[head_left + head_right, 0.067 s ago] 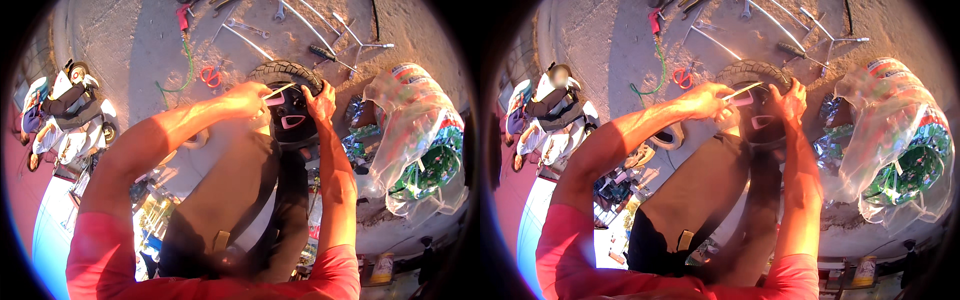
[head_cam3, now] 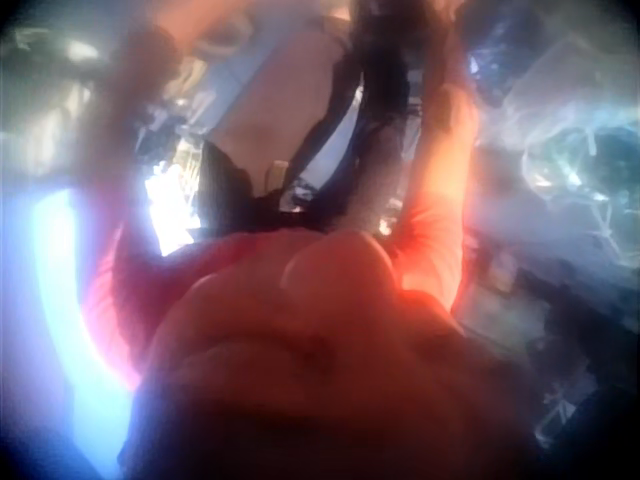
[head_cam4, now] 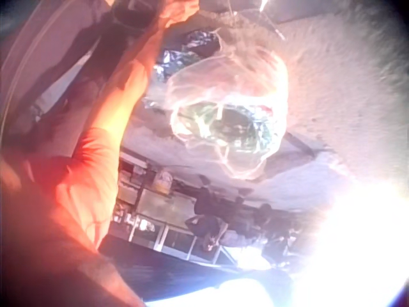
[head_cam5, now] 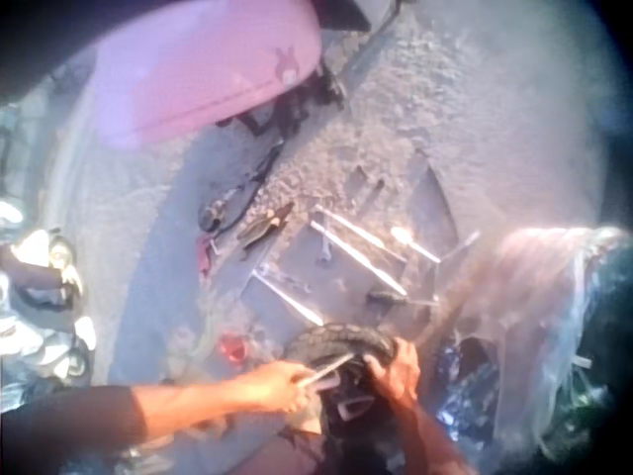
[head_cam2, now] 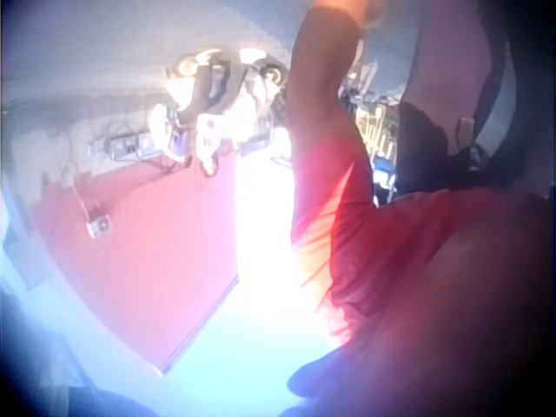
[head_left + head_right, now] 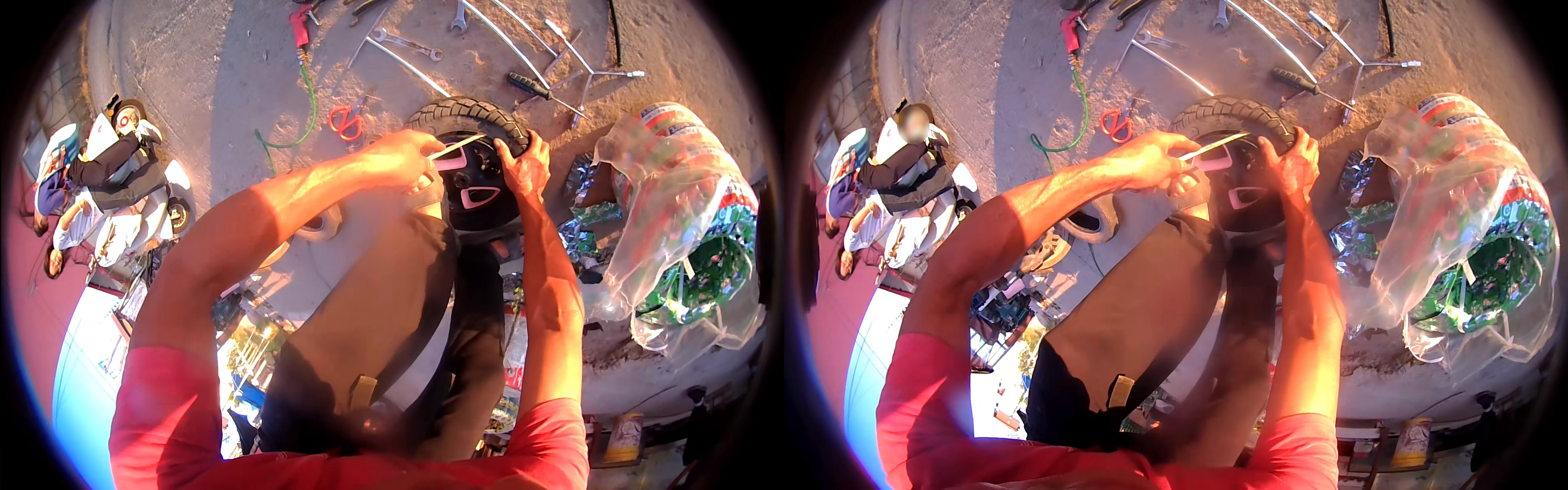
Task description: The person repairs a small electric scooter wheel by prying the tire off the rim using a metal tire lever.
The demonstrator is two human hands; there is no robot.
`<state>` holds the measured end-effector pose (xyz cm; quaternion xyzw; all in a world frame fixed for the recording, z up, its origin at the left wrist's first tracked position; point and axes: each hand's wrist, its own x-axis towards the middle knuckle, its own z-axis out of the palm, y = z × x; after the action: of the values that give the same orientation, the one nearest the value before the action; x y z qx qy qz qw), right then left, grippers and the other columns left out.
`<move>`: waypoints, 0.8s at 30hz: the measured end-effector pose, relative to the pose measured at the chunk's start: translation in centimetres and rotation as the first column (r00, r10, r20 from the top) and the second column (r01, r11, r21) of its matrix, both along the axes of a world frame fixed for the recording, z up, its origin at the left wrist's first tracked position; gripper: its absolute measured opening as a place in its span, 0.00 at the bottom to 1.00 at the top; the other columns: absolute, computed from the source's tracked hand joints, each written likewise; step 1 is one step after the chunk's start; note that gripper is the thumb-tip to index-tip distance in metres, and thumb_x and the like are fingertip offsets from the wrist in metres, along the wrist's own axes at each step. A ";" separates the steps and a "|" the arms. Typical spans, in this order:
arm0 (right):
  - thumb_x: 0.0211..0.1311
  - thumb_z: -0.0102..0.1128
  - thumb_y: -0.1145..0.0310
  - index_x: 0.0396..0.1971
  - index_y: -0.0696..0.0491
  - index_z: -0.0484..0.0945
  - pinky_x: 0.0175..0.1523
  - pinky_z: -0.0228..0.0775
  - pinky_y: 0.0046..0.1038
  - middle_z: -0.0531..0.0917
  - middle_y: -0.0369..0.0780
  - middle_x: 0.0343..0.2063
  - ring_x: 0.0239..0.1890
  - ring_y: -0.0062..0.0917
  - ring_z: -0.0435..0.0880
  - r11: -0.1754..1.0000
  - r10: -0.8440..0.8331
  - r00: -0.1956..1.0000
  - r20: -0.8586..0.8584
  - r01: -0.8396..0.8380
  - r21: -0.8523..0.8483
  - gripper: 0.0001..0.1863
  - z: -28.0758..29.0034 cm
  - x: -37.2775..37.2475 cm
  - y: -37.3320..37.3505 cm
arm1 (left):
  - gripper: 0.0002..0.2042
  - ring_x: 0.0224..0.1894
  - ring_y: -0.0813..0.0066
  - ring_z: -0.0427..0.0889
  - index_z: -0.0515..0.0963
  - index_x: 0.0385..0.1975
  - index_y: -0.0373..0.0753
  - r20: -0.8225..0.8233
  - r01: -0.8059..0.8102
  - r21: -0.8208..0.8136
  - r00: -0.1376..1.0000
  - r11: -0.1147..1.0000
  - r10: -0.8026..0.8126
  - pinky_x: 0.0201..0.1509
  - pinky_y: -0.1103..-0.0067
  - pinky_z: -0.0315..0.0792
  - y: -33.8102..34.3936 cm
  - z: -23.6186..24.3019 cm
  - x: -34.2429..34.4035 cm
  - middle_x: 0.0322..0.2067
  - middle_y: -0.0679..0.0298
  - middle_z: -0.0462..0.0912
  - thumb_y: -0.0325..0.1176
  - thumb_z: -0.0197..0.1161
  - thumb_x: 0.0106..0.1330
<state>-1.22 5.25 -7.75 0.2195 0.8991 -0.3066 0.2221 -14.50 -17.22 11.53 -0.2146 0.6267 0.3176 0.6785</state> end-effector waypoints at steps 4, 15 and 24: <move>0.53 0.72 0.35 0.62 0.52 0.73 0.64 0.71 0.45 0.77 0.49 0.57 0.61 0.47 0.77 1.000 -0.018 0.999 -0.037 0.018 -0.017 0.45 -0.1 0.1 0.4 | 0.22 0.25 0.84 0.76 0.72 0.65 0.38 -0.028 0.078 0.103 0.997 0.992 -0.075 0.22 0.84 0.67 -2.7 0.5 1.0 0.35 0.67 0.83 0.34 0.60 0.72; 0.53 0.72 0.35 0.63 0.55 0.72 0.65 0.68 0.43 0.77 0.50 0.58 0.63 0.47 0.75 1.000 0.008 0.999 -0.038 -0.009 -0.030 0.47 0.0 0.3 0.4 | 0.14 0.48 0.40 0.82 0.79 0.52 0.48 -0.336 0.610 0.006 0.748 0.792 -0.573 0.49 0.49 0.72 -5.5 -3.2 9.6 0.42 0.50 0.86 0.43 0.56 0.73; 0.52 0.74 0.37 0.64 0.56 0.70 0.66 0.69 0.45 0.75 0.51 0.59 0.63 0.48 0.74 0.998 0.031 0.998 -0.054 -0.033 -0.044 0.48 -0.8 0.6 0.6 | 0.18 0.52 0.47 0.84 0.83 0.55 0.51 -0.380 0.571 0.088 0.777 0.816 -0.502 0.55 0.55 0.75 -6.5 -5.9 6.8 0.48 0.55 0.87 0.48 0.54 0.72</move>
<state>-0.61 5.85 -8.57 0.1916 0.9010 -0.3291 0.2078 -7.72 -23.76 5.63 0.1004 0.7341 0.2030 0.6402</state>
